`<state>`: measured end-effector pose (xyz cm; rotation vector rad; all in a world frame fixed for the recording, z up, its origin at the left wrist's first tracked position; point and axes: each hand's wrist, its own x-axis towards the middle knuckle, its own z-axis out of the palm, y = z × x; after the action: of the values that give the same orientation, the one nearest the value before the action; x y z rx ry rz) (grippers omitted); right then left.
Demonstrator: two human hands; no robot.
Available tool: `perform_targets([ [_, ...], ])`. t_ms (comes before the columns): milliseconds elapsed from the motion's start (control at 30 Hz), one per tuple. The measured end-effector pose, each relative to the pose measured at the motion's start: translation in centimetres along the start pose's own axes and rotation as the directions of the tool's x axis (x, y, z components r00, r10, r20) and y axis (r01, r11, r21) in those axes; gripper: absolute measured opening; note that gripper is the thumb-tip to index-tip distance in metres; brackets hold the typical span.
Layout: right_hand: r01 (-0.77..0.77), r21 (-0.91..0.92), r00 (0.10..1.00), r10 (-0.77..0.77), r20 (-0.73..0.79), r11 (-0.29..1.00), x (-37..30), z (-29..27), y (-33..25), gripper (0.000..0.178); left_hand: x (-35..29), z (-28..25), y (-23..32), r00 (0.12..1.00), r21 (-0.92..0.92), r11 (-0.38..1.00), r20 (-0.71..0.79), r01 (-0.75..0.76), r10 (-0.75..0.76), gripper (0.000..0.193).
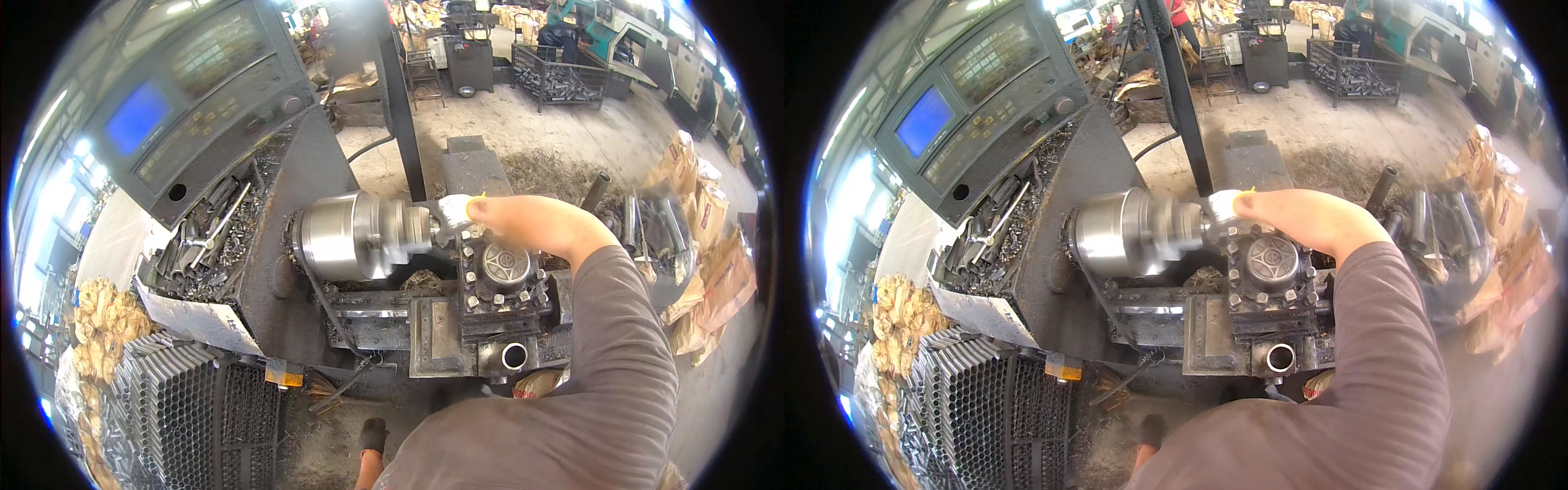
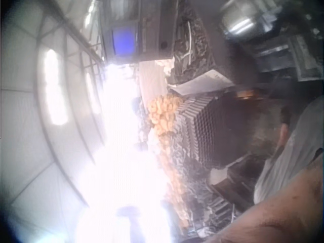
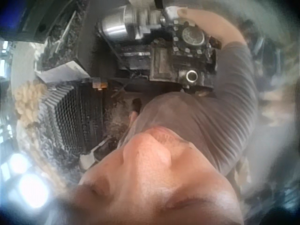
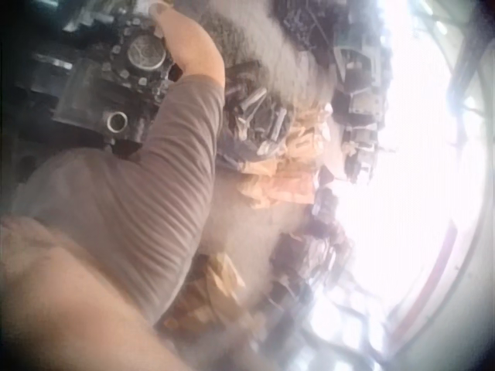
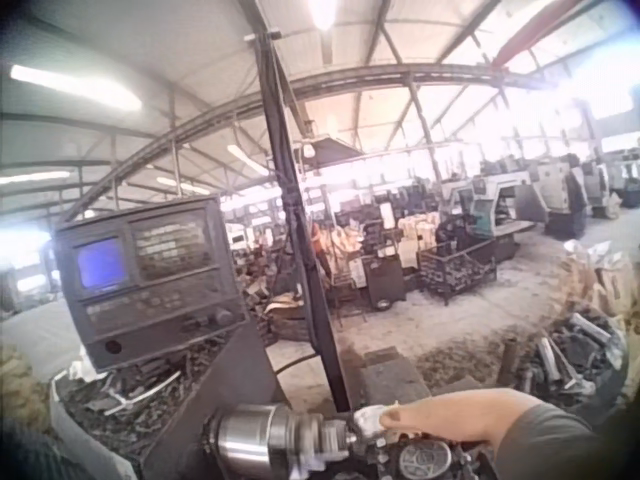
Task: The person repeatedly loads short metal tubes into a lathe chuck, secures them, and removes them after a brief machining cycle. The person then places the processed tubes into a nearby container. The process is repeated continuously throughout the clip.
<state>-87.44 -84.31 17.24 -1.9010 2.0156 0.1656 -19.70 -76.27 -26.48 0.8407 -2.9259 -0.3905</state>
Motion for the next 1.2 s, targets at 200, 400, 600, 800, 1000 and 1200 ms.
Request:
perform_targets([
  [200,-0.149,0.366,0.968,0.060,0.243,0.919,0.4,0.5,3.7,0.043,-1.9,-2.2,3.0,0.879,-0.051,0.954,0.407,0.294,-0.249,0.010],
  [400,0.081,0.153,0.995,-0.071,-0.069,0.985,-5.3,2.2,6.6,0.039,-3.6,-2.2,1.0,0.718,-0.085,0.839,0.568,0.538,-0.402,0.020],
  [600,-0.121,0.604,0.558,0.557,-0.615,0.788,-22.5,4.0,4.9,0.041,-0.7,1.4,-3.2,0.744,0.019,0.989,0.657,0.148,-0.124,0.030],
  [800,-0.264,0.927,0.172,0.959,-0.227,0.266,-43.0,24.9,-2.1,0.029,4.3,2.2,-5.9,0.697,0.065,0.989,0.716,-0.134,0.048,0.028],
  [1000,-0.843,0.483,-0.176,0.969,0.172,-0.238,-49.0,39.3,-6.3,0.048,11.2,1.8,-8.2,0.593,-0.118,0.944,0.800,0.308,-0.094,0.030],
  [1200,-0.054,0.809,0.619,0.655,-0.432,0.585,-40.2,20.3,-11.4,0.056,15.1,-0.9,-5.8,0.797,-0.107,0.989,0.587,-0.098,0.142,0.038],
])
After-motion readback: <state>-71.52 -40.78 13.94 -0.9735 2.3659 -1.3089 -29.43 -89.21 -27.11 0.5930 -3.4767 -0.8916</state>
